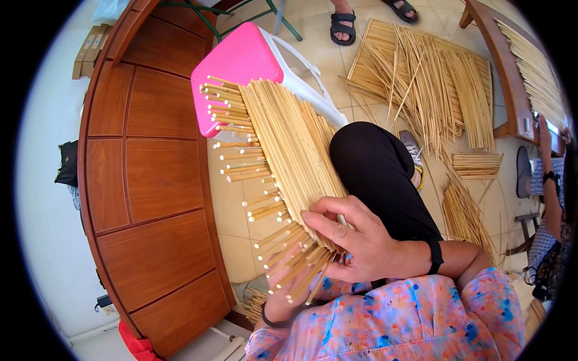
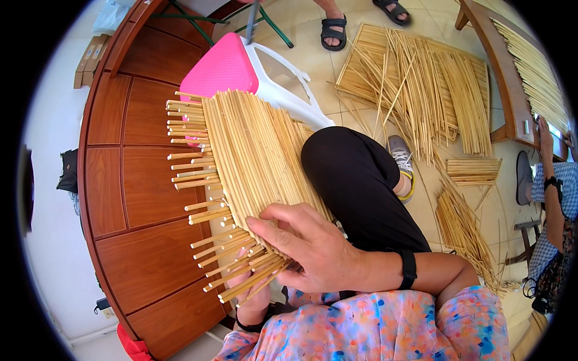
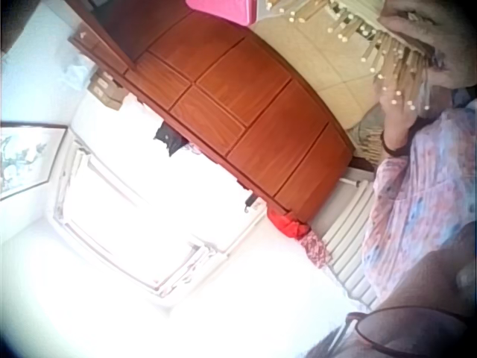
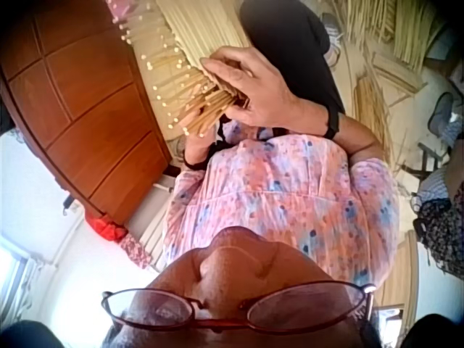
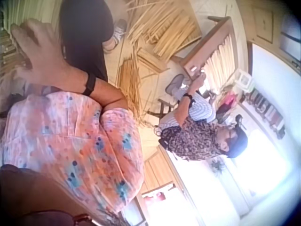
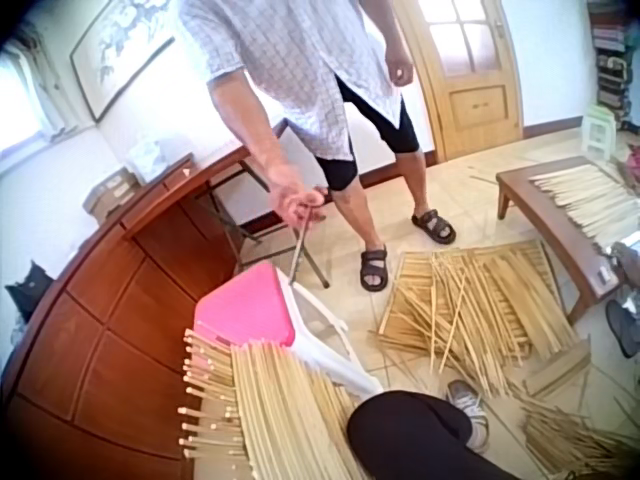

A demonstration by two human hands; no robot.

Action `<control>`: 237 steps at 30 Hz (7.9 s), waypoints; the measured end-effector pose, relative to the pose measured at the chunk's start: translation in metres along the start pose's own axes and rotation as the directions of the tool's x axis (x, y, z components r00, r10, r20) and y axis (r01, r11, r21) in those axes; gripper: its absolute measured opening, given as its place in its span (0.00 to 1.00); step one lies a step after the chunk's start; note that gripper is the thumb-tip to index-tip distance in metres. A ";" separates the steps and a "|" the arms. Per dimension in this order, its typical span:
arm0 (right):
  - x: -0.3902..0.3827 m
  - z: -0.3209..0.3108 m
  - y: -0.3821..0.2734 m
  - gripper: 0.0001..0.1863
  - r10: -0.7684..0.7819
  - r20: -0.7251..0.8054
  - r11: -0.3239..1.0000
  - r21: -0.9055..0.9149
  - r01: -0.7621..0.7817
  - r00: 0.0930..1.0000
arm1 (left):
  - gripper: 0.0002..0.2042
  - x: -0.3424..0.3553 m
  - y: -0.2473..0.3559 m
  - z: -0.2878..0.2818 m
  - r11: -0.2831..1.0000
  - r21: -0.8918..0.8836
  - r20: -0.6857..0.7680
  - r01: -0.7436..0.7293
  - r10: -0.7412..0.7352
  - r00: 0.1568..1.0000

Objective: The person weaves thin straw or bamboo sticks together using white thread and a needle, picking up individual sticks and securing them to the existing bundle.

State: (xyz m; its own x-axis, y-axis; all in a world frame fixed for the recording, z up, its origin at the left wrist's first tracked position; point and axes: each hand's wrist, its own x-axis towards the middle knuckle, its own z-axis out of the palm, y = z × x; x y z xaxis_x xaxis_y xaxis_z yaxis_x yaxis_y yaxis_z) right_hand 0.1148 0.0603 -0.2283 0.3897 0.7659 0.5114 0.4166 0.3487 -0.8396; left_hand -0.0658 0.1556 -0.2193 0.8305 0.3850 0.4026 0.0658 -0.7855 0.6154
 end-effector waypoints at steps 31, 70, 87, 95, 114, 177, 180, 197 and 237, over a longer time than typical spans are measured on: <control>0.006 0.000 -0.002 0.41 0.039 -0.010 0.999 -0.009 -0.039 0.999 | 0.18 0.020 0.007 0.014 0.947 -0.173 -0.162 0.270 -0.298 0.941; 0.008 0.006 -0.004 0.42 0.022 0.004 0.999 -0.049 -0.021 1.000 | 0.17 0.006 0.002 0.020 0.873 -0.371 -0.137 0.316 -0.388 0.912; 0.004 0.006 -0.004 0.40 0.040 0.003 0.998 -0.041 -0.040 0.999 | 0.13 0.015 -0.004 0.025 0.927 -0.341 -0.314 0.155 -0.268 0.911; 0.002 0.004 -0.001 0.41 0.038 -0.012 0.999 -0.035 -0.039 0.999 | 0.11 0.023 0.007 0.003 0.950 -0.160 -0.196 0.267 -0.295 0.935; 0.003 0.005 -0.005 0.41 0.040 -0.003 0.999 -0.037 -0.040 0.999 | 0.08 0.019 0.003 -0.004 0.851 -0.238 -0.087 0.468 -0.498 0.863; 0.000 0.011 -0.027 0.20 0.052 -0.270 0.825 -0.531 -0.194 0.961 | 0.05 0.070 0.005 0.009 0.925 -0.340 -0.090 0.167 -0.209 0.974; -0.002 0.009 -0.027 0.19 0.048 -0.246 0.834 -0.524 -0.174 0.968 | 0.06 0.068 0.011 0.009 0.961 -0.255 -0.135 0.110 -0.149 0.980; -0.009 0.004 -0.025 0.19 0.162 -0.311 0.897 -0.350 -0.271 0.936 | 0.08 0.071 0.012 0.022 0.976 -0.215 -0.195 -0.023 -0.020 0.981; -0.001 -0.001 0.003 0.38 -0.048 -0.069 0.998 -0.029 0.046 0.996 | 0.09 0.073 0.005 -0.025 0.907 -0.197 -0.024 0.372 -0.384 0.923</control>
State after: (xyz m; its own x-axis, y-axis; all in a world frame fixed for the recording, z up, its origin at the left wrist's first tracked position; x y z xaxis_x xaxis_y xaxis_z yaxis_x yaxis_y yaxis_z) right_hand 0.1163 0.0601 -0.2311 0.4249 0.7089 0.5629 0.4582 0.3678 -0.8092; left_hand -0.0187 0.1921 -0.1698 0.7278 0.6688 0.1515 0.2601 -0.4736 0.8415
